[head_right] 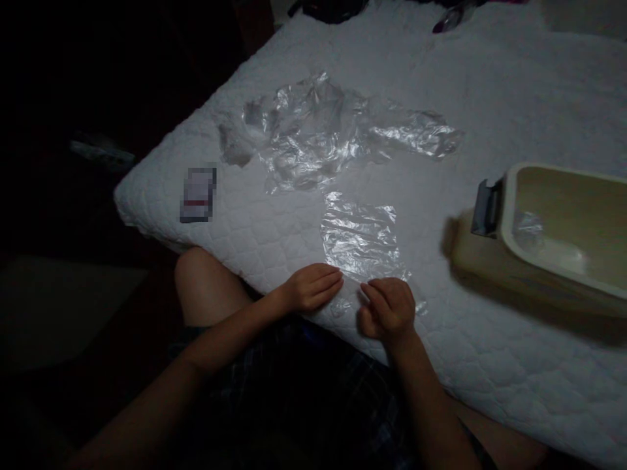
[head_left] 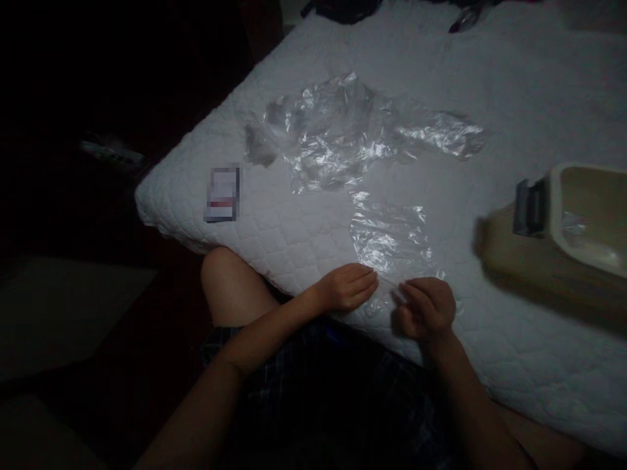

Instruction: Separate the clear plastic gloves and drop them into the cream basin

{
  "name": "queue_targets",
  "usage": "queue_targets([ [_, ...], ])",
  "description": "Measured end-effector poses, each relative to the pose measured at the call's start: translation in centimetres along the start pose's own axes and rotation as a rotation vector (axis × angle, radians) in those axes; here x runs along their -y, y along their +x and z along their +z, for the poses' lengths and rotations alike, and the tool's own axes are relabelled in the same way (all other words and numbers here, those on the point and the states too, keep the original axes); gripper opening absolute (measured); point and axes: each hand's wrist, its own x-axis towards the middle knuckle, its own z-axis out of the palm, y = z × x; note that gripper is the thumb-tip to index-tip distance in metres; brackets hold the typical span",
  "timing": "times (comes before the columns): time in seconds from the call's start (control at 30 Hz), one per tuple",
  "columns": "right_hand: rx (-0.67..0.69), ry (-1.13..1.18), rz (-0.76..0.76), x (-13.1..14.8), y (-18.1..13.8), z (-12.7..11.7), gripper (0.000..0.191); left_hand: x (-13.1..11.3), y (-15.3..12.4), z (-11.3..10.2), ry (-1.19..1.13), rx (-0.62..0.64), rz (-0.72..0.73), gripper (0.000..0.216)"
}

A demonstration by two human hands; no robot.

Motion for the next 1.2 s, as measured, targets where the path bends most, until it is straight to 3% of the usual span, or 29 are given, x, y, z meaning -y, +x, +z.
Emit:
queue_targets([
  [0.27, 0.299, 0.043, -0.062, 1.3, 0.2, -1.0, 0.034, 0.1, 0.1, 0.5, 0.032, 0.012, -0.013, 0.012],
  [0.67, 0.260, 0.026, 0.093, 0.7, 0.9, -1.0, 0.030, 0.1, -0.1, 0.8, 0.079, 0.061, -0.004, 0.012],
  [0.77, 0.266, 0.002, 0.157, 0.2, 0.8, -1.0, 0.028, 0.1, -0.1, 0.8, 0.082, 0.085, -0.006, 0.011],
  [0.87, 0.167, -0.037, 0.242, -0.1, 0.8, -0.7, 0.026, 0.0, -0.1, 0.7, 0.085, 0.094, -0.002, 0.012],
  [1.0, 0.064, -0.086, 0.521, 0.2, 1.2, 0.1, 0.025, 0.0, 0.1, 0.6, 0.095, 0.091, 0.008, 0.012],
  [1.1, 0.089, -0.053, 0.729, 0.3, 1.7, 0.4, 0.031, 0.0, 0.2, 0.6, 0.104, 0.073, 0.015, 0.011],
  [1.2, 0.151, -0.054, 0.766, 0.1, 2.2, 0.3, 0.023, -0.1, 0.2, 0.6, 0.118, 0.071, 0.017, 0.010],
])
